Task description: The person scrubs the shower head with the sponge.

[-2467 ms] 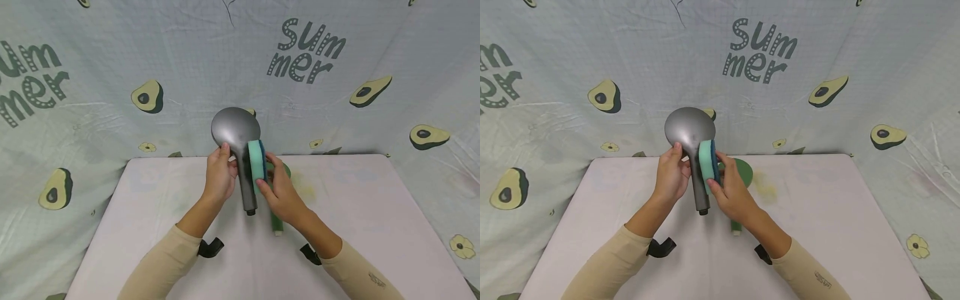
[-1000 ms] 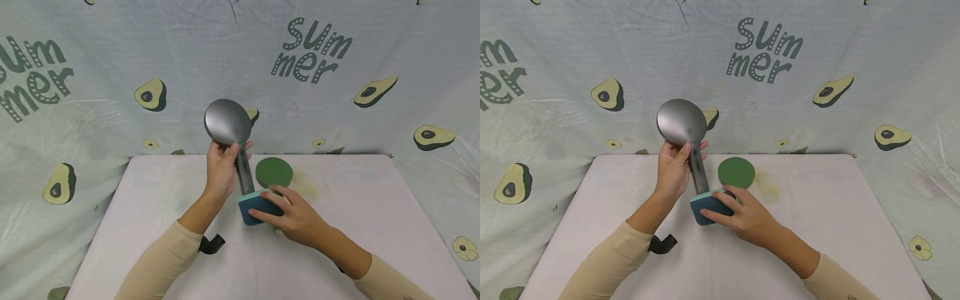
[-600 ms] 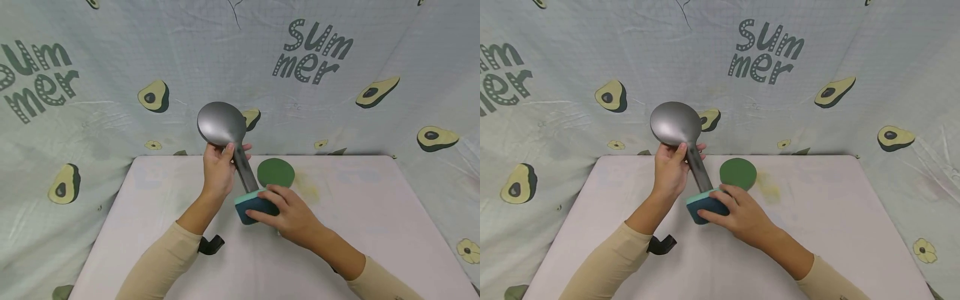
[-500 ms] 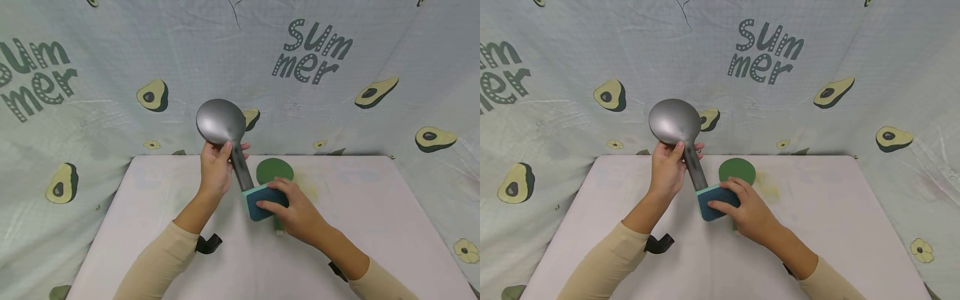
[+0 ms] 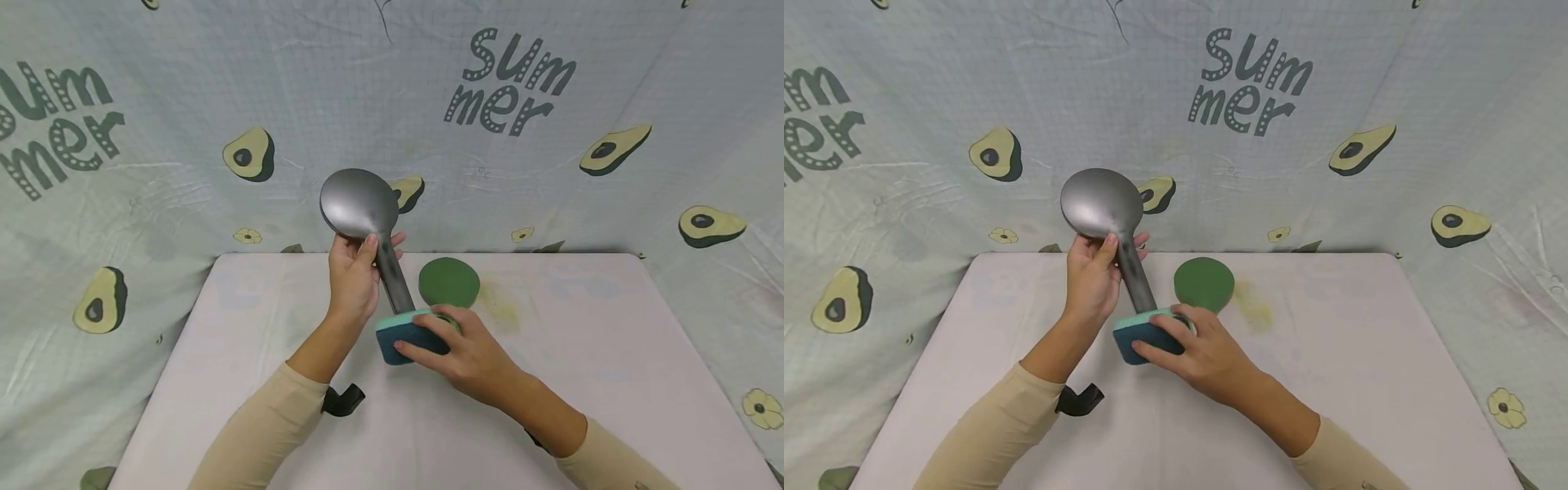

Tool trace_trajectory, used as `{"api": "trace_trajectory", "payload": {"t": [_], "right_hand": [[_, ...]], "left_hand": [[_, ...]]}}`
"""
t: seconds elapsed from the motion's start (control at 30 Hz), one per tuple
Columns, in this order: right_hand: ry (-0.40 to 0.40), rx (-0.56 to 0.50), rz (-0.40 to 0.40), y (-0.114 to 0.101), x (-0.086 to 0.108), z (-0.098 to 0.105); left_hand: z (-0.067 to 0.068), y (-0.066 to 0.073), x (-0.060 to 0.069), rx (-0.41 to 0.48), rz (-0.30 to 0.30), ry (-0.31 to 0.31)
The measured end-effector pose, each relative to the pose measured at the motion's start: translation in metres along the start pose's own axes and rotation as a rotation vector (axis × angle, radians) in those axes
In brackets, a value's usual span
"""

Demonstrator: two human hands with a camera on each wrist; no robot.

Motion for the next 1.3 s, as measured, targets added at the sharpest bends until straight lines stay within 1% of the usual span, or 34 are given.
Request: {"api": "trace_trajectory", "payload": {"t": [0.07, 0.13, 0.2, 0.3, 0.37, 0.43, 0.5, 0.57, 0.7, 0.8, 0.97, 1.17, 1.3], "right_hand": [[-0.01, 0.037, 0.036, -0.004, -0.004, -0.002], [-0.049, 0.023, 0.023, -0.003, -0.004, -0.003], [-0.073, -0.016, -0.02, 0.001, -0.001, -0.004], [-0.096, -0.114, -0.123, 0.011, 0.008, -0.006], [-0.104, -0.173, -0.185, 0.018, 0.017, -0.005], [-0.101, -0.206, -0.226, 0.025, 0.025, -0.003], [-0.091, -0.211, -0.246, 0.031, 0.033, 0.0], [-0.087, -0.193, -0.264, 0.037, 0.041, 0.004], [-0.101, -0.166, -0.323, 0.048, 0.054, 0.014], [-0.112, -0.166, -0.368, 0.053, 0.062, 0.021], [-0.139, -0.156, -0.445, 0.059, 0.075, 0.027], [-0.168, -0.111, -0.514, 0.066, 0.089, 0.033], [-0.166, -0.111, -0.608, 0.073, 0.098, 0.035]], "left_hand": [[0.001, 0.001, 0.0, -0.019, 0.007, -0.004], [0.002, 0.002, 0.0, -0.031, 0.021, -0.012], [0.004, 0.004, 0.0, -0.039, 0.039, -0.022], [0.007, 0.007, 0.0, -0.046, 0.064, -0.037], [0.008, 0.008, 0.0, -0.052, 0.082, -0.054], [0.01, 0.009, 0.0, -0.058, 0.103, -0.073], [0.012, 0.011, 0.0, -0.065, 0.127, -0.086], [0.015, 0.012, -0.001, -0.078, 0.144, -0.1], [0.023, 0.013, -0.002, -0.116, 0.174, -0.107], [0.032, 0.013, 0.0, -0.152, 0.198, -0.093], [0.058, 0.009, 0.004, -0.24, 0.247, -0.046], [0.091, -0.002, 0.009, -0.316, 0.367, 0.032], [0.107, -0.013, 0.008, -0.363, 0.436, 0.072]]}}
Point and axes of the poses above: each hand's wrist, its own x-axis away from the middle knuckle, its own z-axis out of the back of the hand, y = z × x, the point moved 2 cm from there along -x, towards the middle knuckle, and after that the axes turned 3 degrees about y, right-handed, at the moved point
